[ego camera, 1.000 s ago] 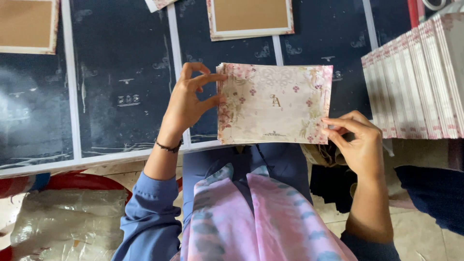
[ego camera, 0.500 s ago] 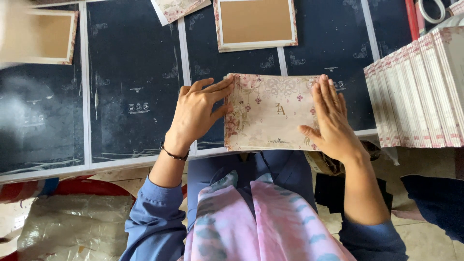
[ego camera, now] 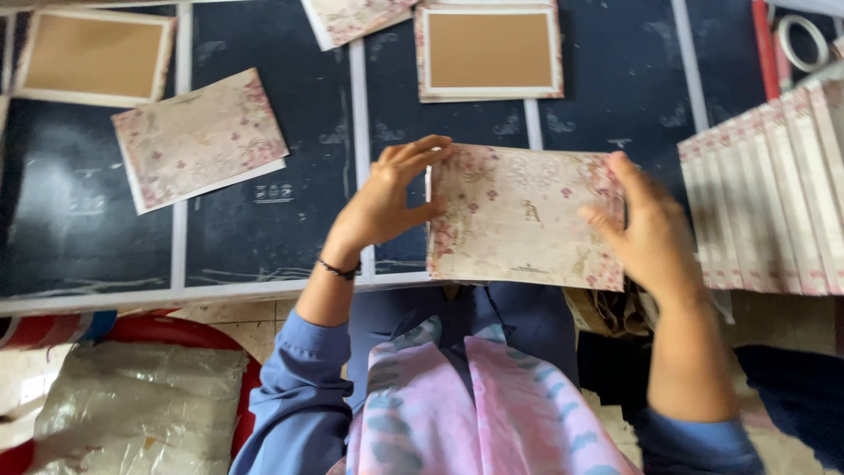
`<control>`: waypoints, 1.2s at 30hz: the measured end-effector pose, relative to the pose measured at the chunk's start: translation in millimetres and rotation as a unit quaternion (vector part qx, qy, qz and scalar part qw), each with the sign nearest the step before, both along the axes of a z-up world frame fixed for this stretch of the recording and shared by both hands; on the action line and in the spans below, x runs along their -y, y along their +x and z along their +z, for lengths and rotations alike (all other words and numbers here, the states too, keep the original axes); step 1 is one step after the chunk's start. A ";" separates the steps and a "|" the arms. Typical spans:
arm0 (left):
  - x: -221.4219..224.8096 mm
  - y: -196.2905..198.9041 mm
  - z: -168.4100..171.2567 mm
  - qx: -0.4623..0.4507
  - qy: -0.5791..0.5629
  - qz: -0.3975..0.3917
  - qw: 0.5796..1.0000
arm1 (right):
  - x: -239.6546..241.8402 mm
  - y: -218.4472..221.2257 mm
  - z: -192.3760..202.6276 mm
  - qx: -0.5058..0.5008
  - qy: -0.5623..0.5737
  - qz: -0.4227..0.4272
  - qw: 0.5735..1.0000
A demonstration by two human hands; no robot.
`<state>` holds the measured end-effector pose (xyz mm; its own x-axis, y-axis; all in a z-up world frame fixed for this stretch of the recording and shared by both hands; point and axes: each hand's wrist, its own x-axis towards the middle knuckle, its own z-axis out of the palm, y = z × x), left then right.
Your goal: Organizing and stacking printed cards and paper inserts on a production table in a print shop.
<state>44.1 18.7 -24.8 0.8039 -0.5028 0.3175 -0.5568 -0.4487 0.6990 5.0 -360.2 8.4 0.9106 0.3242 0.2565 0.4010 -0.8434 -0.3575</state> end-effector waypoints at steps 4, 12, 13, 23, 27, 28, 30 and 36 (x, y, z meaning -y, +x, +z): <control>-0.2 -3.8 -11.9 -0.018 -0.060 -0.003 0.998 | -19.9 50.3 26.6 0.005 -0.050 -0.002 0.999; 3.4 -54.4 -29.8 -0.064 -0.203 0.217 0.953 | -92.1 222.1 -13.8 -0.162 -0.160 0.107 0.968; -0.8 -60.4 -37.9 -0.063 -0.204 0.216 0.953 | -93.0 235.3 -25.7 -0.160 -0.160 0.107 0.968; -24.6 -78.6 -72.3 -0.024 -0.236 0.378 0.895 | -90.0 287.2 -77.2 -0.124 -0.253 0.126 0.951; -25.0 -76.2 -72.7 -0.033 -0.225 0.383 0.895 | -90.9 283.9 -76.1 -0.077 -0.252 0.113 0.958; -25.1 -75.8 -68.6 -0.032 -0.225 0.383 0.896 | -88.4 286.0 -77.7 -0.076 -0.252 0.112 0.958; -25.0 -78.0 -61.0 -0.027 -0.231 0.375 0.897 | -83.6 287.9 -82.9 -0.090 -0.232 0.123 0.961; -28.0 -76.1 -79.9 -0.009 -0.200 0.361 0.911 | -98.3 270.3 -35.7 -0.230 -0.221 0.096 0.943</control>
<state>-31.9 46.7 -104.7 0.8863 0.3117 0.3426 -0.2048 -0.3998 0.8934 275.3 -261.9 -27.4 0.8066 0.4766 -0.3496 0.4493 -0.8787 -0.1613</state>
